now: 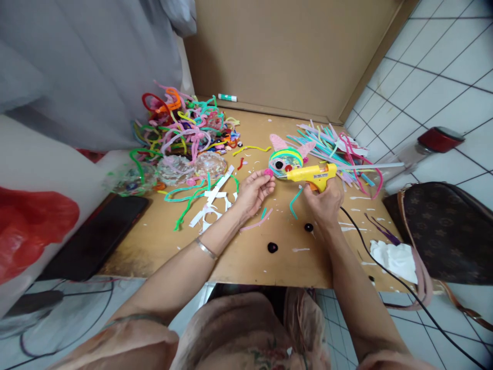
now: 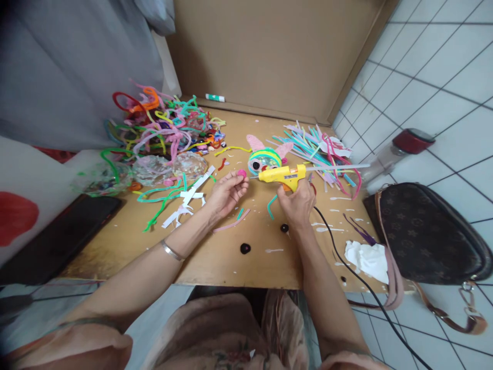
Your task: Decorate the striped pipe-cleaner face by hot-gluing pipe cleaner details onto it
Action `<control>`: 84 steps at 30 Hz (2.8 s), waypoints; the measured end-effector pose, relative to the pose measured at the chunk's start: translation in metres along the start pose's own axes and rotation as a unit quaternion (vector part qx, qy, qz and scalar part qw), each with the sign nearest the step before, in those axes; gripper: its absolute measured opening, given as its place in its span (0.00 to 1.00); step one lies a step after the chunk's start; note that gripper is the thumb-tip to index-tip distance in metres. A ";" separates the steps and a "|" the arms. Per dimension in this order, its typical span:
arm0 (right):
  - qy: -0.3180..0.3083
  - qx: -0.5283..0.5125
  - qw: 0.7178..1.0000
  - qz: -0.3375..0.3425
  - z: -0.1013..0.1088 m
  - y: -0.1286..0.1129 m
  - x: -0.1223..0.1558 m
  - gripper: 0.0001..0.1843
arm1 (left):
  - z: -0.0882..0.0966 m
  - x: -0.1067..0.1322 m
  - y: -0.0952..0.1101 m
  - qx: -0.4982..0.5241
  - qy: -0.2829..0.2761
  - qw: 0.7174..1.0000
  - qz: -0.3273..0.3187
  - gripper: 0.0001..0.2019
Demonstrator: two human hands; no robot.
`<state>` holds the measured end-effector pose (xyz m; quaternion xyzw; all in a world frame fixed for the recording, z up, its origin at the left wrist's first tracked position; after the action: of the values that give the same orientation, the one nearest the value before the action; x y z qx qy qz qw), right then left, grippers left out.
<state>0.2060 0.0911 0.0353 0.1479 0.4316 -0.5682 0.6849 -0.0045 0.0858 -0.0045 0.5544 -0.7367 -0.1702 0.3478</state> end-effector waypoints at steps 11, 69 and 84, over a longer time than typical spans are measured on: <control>0.005 0.010 1.000 -0.001 -0.001 0.001 0.004 0.12 | 0.001 0.000 -0.002 0.007 0.008 1.000 0.011 0.05; -0.006 0.016 1.000 0.019 0.002 -0.005 0.001 0.12 | 0.005 -0.002 -0.003 0.030 0.027 0.999 0.011 0.05; -0.014 0.005 1.000 0.027 0.000 -0.004 0.001 0.10 | 0.005 -0.002 -0.004 0.029 0.026 0.999 0.003 0.05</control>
<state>0.2022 0.0898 0.0357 0.1549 0.4149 -0.5537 0.7052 -0.0043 0.0855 -0.0111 0.5660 -0.7338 -0.1331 0.3514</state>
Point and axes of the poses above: each hand's wrist, its own x-axis away from the middle knuckle, its own z-axis out of the back of the hand, y = z × x, the point moved 7 cm from there along -x, towards the middle knuckle, and after that the axes turned 11 degrees about z, right-handed, at the moved point
